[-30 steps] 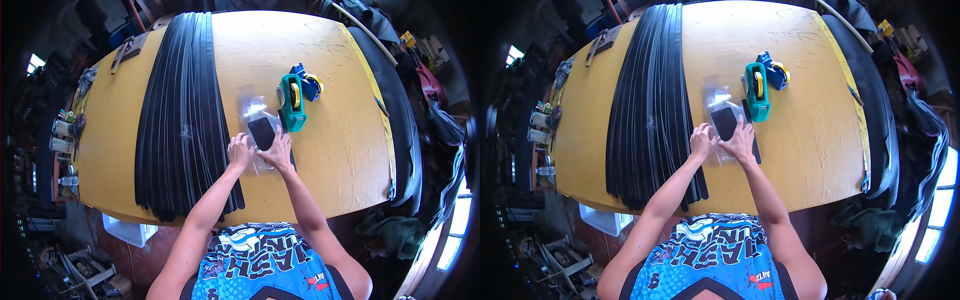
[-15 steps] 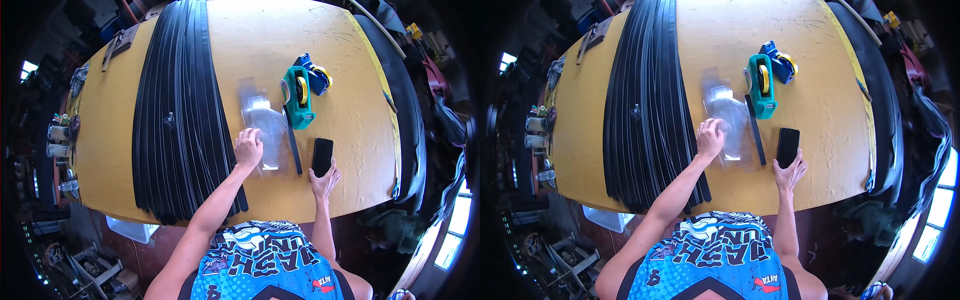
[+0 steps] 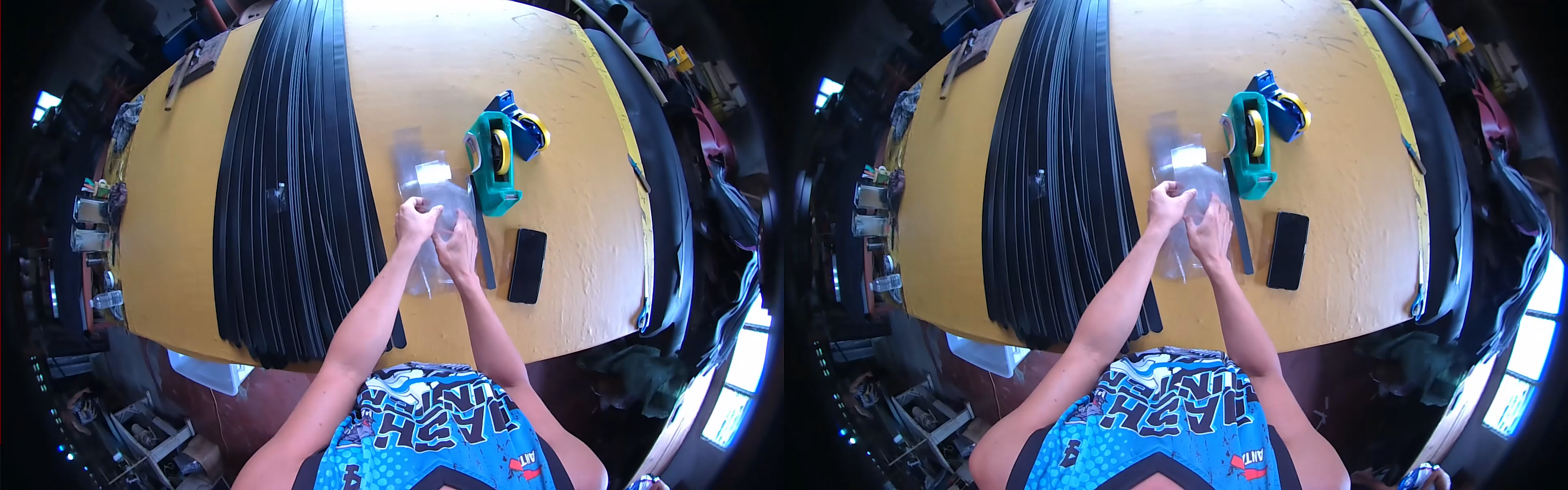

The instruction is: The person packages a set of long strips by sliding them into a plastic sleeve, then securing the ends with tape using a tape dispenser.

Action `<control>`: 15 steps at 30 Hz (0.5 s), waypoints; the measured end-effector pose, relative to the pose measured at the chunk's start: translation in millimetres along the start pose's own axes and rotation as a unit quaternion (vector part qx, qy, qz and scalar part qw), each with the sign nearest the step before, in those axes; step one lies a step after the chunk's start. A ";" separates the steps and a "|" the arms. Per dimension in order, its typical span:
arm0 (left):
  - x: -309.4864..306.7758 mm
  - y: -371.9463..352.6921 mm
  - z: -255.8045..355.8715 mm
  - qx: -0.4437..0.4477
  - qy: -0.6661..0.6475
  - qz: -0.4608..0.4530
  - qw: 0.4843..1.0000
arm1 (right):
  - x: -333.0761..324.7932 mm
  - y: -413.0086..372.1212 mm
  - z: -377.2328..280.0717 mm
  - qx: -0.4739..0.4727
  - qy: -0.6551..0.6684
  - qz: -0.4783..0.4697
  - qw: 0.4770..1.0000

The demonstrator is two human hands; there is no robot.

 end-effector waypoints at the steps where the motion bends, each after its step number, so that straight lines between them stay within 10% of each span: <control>1: 2.1 1.5 -1.1 0.023 -0.042 -0.009 0.999 | 4.0 -1.2 5.4 0.002 -0.002 -0.002 1.000; 9: -3.2 -11.7 -17.4 -0.042 -0.261 -0.214 0.941 | 17.6 -15.0 25.9 0.142 0.282 -0.112 0.942; 15: -2.1 -23.2 -29.6 -0.037 -0.341 -0.264 0.901 | 2.8 -37.8 32.3 0.145 0.235 -0.122 0.953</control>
Point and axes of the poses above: each hand's wrist, its own y-axis towards the middle knuckle, its own x-axis out of the palm, z = x × y, the point moved 8 cm from there along y, towards the middle knuckle, and after that the axes turned 9 degrees about y, right-handed, at the moved point
